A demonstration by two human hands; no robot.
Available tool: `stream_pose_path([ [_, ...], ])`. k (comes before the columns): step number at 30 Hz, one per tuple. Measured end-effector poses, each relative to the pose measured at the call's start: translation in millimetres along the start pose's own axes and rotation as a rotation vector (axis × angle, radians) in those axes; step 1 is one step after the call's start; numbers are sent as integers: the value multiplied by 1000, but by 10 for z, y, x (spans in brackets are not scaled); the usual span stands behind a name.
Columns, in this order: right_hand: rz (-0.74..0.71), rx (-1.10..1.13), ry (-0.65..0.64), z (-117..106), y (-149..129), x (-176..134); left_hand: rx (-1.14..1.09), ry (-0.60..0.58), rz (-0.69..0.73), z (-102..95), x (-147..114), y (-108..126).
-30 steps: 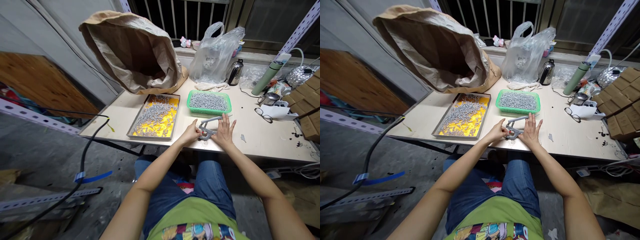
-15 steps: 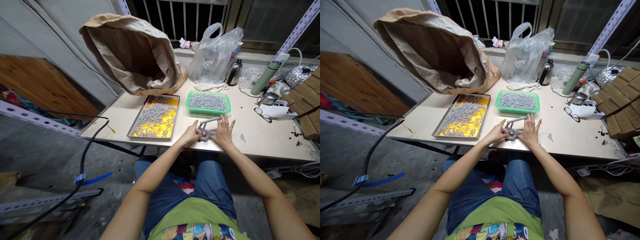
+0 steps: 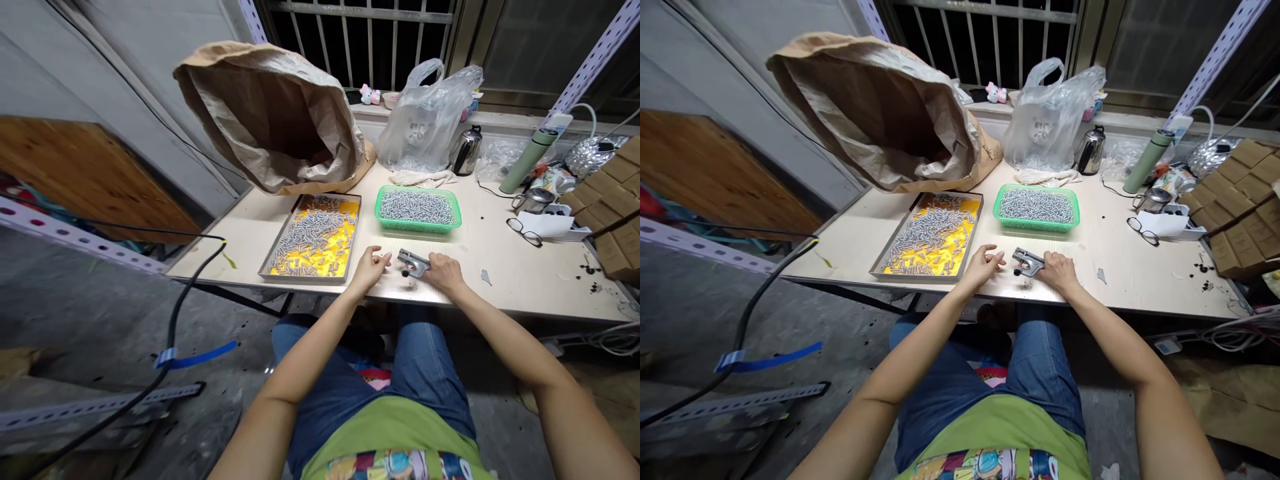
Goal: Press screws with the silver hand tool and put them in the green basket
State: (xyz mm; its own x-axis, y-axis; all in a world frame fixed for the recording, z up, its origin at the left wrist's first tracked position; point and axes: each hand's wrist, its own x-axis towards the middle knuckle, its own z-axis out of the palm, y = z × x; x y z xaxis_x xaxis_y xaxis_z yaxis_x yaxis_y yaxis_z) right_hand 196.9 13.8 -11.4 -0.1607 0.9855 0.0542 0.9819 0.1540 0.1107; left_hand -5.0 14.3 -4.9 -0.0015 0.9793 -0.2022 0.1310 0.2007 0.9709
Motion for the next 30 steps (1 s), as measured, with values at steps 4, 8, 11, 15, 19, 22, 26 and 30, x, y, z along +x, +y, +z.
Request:
stream_pose_path([
  [4, -40, 2, -15, -40, -12, 33, -18, -123, -131, 40, -22, 63],
  [8, -69, -4, 67, -94, 33, 47, -16, -276, -254, 166, -52, 131],
  [11, -114, 5, 225, -62, 116, 52, -21, -242, -236, 281, -53, 125],
  [15, -59, 64, 358, 103, 218, 57, -102, -111, -214, 427, -28, 69],
  [19, 103, 146, 357, 254, 276, 64, -106, 85, -53, 502, 153, 115],
  [22, 158, 166, 325, 286, 292, 65, -85, 177, 105, 551, 491, 318],
  [26, 126, 173, 303, 279, 280, 54, 26, 183, 178, 652, 960, 670],
  [30, 108, 176, 300, 285, 281, 40, 173, 191, 223, 582, 1022, 742],
])
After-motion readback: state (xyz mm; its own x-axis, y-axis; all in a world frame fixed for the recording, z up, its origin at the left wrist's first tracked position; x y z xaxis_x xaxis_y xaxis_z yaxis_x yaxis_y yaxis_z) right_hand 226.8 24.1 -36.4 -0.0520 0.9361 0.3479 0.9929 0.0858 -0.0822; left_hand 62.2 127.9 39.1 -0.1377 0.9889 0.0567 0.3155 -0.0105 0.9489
